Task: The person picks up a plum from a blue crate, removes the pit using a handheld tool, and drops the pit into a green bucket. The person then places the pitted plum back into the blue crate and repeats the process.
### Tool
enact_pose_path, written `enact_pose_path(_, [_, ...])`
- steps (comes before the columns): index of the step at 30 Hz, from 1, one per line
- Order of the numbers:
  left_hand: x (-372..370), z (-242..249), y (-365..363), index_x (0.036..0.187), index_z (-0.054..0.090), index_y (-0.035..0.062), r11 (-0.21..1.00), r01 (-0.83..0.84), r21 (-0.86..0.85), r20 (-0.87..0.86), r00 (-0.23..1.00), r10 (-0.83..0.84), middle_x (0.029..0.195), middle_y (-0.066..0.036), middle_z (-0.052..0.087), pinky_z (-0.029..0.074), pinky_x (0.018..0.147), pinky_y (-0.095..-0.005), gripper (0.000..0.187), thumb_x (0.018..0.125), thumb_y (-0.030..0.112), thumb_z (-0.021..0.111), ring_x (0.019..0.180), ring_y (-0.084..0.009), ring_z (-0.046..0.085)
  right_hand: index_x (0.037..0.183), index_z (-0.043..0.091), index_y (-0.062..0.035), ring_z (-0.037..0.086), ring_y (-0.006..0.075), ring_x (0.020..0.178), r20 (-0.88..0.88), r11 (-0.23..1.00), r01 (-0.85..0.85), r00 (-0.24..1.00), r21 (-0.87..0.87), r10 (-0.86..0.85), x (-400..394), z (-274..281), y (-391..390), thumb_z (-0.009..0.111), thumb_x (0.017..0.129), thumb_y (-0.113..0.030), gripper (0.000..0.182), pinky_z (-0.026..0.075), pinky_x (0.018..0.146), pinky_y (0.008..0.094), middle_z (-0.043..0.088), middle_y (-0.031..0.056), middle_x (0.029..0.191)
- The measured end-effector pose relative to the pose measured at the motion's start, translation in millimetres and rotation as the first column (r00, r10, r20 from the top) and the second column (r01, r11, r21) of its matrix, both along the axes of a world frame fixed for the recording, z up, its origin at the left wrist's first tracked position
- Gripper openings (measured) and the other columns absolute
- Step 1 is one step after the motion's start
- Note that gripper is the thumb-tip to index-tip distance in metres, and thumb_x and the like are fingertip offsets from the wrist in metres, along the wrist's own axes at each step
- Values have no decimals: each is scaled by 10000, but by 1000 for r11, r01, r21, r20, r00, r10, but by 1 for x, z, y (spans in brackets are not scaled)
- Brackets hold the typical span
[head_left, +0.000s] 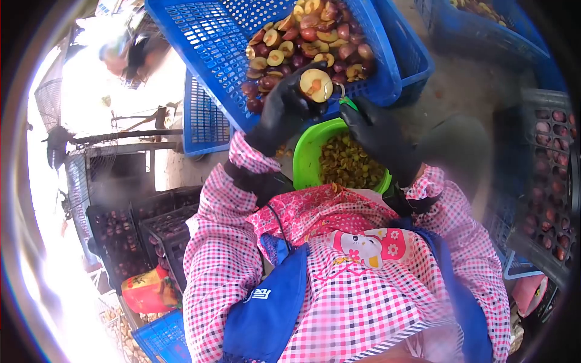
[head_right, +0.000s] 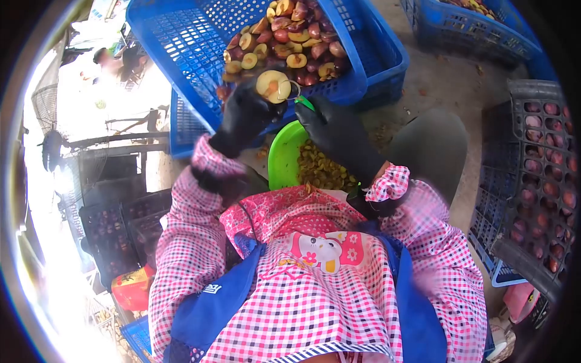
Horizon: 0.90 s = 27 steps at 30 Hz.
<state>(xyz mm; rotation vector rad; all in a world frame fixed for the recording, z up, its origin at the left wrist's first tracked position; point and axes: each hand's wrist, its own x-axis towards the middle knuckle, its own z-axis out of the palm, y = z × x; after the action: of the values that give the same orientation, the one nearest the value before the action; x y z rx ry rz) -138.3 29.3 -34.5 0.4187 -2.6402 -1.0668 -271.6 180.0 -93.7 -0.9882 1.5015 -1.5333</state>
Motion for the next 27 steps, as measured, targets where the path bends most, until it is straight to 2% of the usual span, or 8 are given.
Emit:
enact_pose_path(4, [-3,-9,28,1117,554,38,962,-189,198,-31,979,199,863,-37,610,393,530,-228,515,994,513,397,626,-109,519,932,599,-36,581,266,611,-143,996,-86,986,1,85,3,-4,2,565,954,-349,316,431,604,396,582,147,681])
enact_pose_path(7, [-10,-15,39,1005,604,96,366,-250,896,87,909,409,776,15,577,324,477,-198,581,946,634,391,565,-65,472,928,613,-31,584,272,617,-162,996,-81,984,-25,76,4,-2,4,568,952,-349,322,432,605,397,598,150,694])
enact_pose_path(18, [-19,-17,49,971,624,68,552,-322,769,12,871,492,773,0,616,381,507,-216,660,938,667,347,608,-67,530,866,604,-12,521,180,513,39,975,-218,975,-46,220,0,5,9,484,990,-381,407,405,528,328,543,59,586])
enact_pose_path(21, [-29,-25,45,971,620,66,596,-206,776,-75,908,412,791,-17,623,444,555,-244,681,929,685,339,634,-94,556,799,573,-41,415,106,401,557,838,-545,691,-19,462,-6,18,17,399,1016,-407,460,332,419,256,462,-1,521])
enact_pose_path(23, [-35,-22,45,975,616,65,584,-112,804,-153,910,386,803,-23,627,477,587,-258,686,927,689,335,645,-112,568,771,548,-67,335,61,346,855,758,-465,6,-457,519,2,17,20,360,1024,-413,469,259,358,220,416,-20,492])
enact_pose_path(25, [-41,-8,49,1020,608,54,444,-236,864,-42,846,532,858,-37,643,515,669,-282,713,921,701,326,714,-141,605,779,549,-62,335,62,344,806,764,-521,218,-381,551,0,23,27,369,1024,-408,460,246,356,223,415,-20,490])
enact_pose_path(26, [-15,-41,10,1333,426,12,689,-33,724,-182,954,237,1029,-108,598,509,839,-290,552,1018,464,389,954,-181,586,787,549,-56,334,62,341,713,773,-562,409,-296,570,0,24,30,378,1023,-402,452,234,354,226,414,-21,488])
enact_pose_path(27, [-24,-28,-8,1304,462,11,500,-66,864,-118,937,328,1039,-110,617,517,833,-282,573,1007,496,385,949,-184,609,787,549,-56,334,62,341,714,775,-559,409,-297,568,1,21,30,378,1023,-402,452,234,354,226,414,-21,488])
